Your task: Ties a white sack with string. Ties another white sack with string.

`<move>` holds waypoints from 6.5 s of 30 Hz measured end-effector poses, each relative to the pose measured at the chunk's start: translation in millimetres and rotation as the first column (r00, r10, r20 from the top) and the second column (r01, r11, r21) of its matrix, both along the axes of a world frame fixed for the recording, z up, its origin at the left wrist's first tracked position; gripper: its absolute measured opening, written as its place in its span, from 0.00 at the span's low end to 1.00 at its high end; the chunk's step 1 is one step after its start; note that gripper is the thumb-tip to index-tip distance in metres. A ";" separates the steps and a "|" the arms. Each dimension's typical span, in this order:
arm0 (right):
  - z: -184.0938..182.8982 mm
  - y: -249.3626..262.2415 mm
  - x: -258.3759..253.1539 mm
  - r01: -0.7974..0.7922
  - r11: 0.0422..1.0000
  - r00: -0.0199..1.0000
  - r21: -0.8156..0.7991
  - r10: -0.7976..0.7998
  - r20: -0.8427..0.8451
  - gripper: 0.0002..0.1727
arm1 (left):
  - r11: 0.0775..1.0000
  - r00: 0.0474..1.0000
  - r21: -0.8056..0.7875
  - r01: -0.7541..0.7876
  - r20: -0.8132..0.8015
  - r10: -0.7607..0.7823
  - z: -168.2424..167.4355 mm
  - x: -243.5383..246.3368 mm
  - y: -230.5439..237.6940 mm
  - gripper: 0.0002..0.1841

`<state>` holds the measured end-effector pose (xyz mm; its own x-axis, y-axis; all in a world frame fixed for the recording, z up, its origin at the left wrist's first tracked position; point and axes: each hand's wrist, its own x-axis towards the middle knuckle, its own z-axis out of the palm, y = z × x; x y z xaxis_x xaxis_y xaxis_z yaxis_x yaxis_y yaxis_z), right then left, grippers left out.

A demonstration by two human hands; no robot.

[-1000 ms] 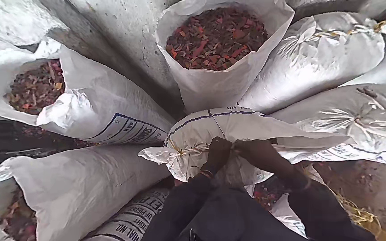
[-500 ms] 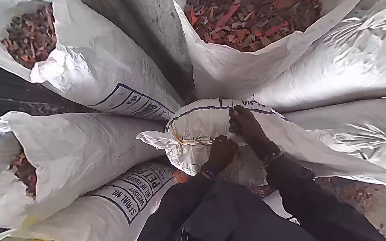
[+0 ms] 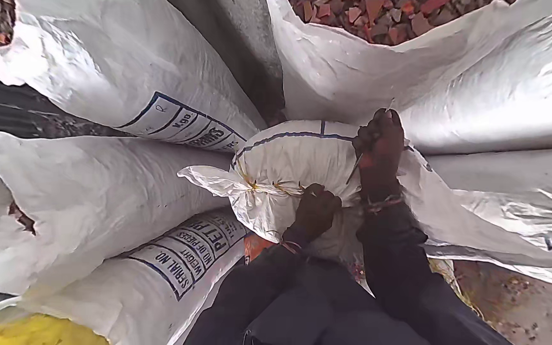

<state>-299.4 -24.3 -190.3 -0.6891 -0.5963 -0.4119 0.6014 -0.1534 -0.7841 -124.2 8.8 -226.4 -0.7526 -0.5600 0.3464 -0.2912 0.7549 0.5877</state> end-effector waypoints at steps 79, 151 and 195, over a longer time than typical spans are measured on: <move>75.3 172.8 165.9 0.196 0.953 0.907 -0.231 -0.266 -0.326 0.08 | 0.868 0.597 0.147 0.473 0.672 -0.439 71.4 -54.6 -38.3 0.15; -9.7 203.1 228.9 0.377 0.924 0.918 0.067 -0.362 -0.164 0.15 | 0.891 0.651 0.177 0.417 0.627 -0.429 75.6 -29.5 -24.2 0.23; 8.3 170.6 194.6 0.010 0.862 1.000 0.507 -0.016 0.008 0.16 | 0.841 0.793 0.044 0.539 0.310 -0.525 31.6 -22.1 -26.5 0.13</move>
<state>-104.9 146.2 -181.9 -0.6890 -0.2940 -0.6625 0.6114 0.2551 -0.7491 -146.4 -17.7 -194.8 -0.9970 -0.0307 0.0711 0.0091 0.8650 0.5016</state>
